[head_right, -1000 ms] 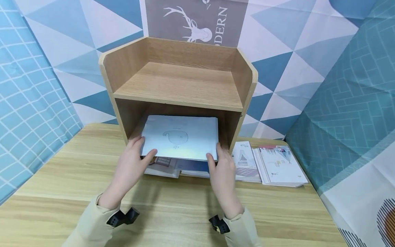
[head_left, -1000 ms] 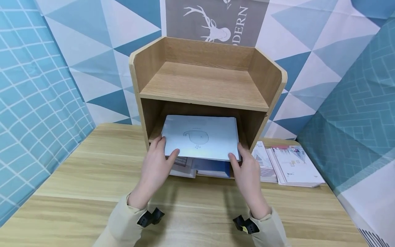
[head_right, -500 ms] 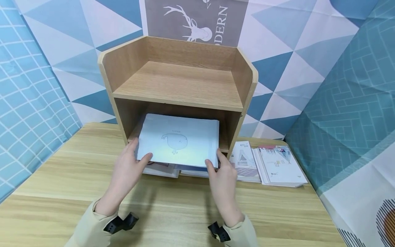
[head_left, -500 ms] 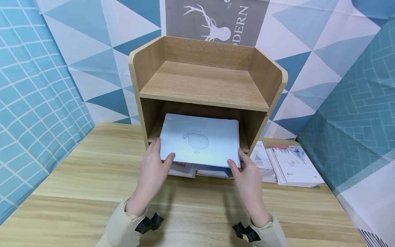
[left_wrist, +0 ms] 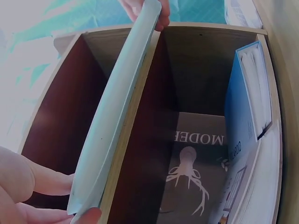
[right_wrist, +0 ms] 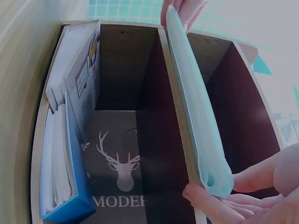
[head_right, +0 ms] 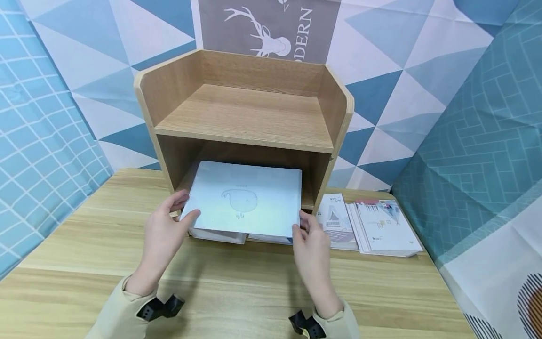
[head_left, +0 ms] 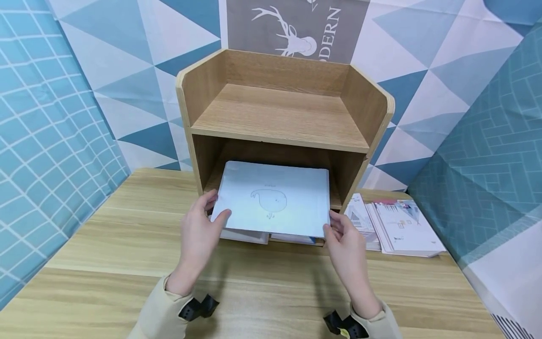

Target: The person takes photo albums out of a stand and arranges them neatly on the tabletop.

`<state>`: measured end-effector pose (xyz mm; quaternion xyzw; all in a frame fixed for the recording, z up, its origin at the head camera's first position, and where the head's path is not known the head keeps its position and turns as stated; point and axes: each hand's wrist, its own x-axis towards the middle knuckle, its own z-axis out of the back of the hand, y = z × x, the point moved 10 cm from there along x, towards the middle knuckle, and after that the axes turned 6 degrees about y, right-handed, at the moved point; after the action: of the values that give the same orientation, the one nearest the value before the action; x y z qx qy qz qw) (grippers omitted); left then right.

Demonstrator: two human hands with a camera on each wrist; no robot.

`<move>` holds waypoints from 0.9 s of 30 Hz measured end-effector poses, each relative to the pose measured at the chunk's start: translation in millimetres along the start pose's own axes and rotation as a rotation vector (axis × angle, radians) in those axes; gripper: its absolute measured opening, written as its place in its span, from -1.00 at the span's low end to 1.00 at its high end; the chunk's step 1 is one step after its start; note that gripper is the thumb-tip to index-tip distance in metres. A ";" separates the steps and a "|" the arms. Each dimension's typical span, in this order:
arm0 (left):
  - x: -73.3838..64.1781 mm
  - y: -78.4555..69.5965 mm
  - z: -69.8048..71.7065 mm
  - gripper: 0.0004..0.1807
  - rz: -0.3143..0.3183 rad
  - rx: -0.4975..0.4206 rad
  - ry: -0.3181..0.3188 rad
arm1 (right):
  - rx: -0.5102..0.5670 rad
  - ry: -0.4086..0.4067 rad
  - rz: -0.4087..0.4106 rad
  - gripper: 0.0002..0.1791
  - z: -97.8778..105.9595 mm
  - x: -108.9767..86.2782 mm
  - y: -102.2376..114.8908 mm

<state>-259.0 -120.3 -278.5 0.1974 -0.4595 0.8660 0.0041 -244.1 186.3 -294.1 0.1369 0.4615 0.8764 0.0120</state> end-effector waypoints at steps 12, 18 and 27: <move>0.8 17.0 -7.4 -0.49 0.125 0.023 0.060 | 0.149 0.112 -0.113 -0.56 -11.2 1.3 -20.8; 2.1 26.8 -12.6 -0.56 0.150 -0.044 0.114 | 0.149 0.138 -0.122 -0.53 -12.9 4.2 -29.6; -1.3 51.5 -31.5 -0.66 0.278 -0.249 0.236 | 0.227 0.185 -0.155 -0.58 -15.1 6.9 -42.9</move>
<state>-278.2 -124.8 -335.6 0.0274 -0.5820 0.8118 -0.0372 -259.1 199.7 -335.5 0.0200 0.5660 0.8239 0.0217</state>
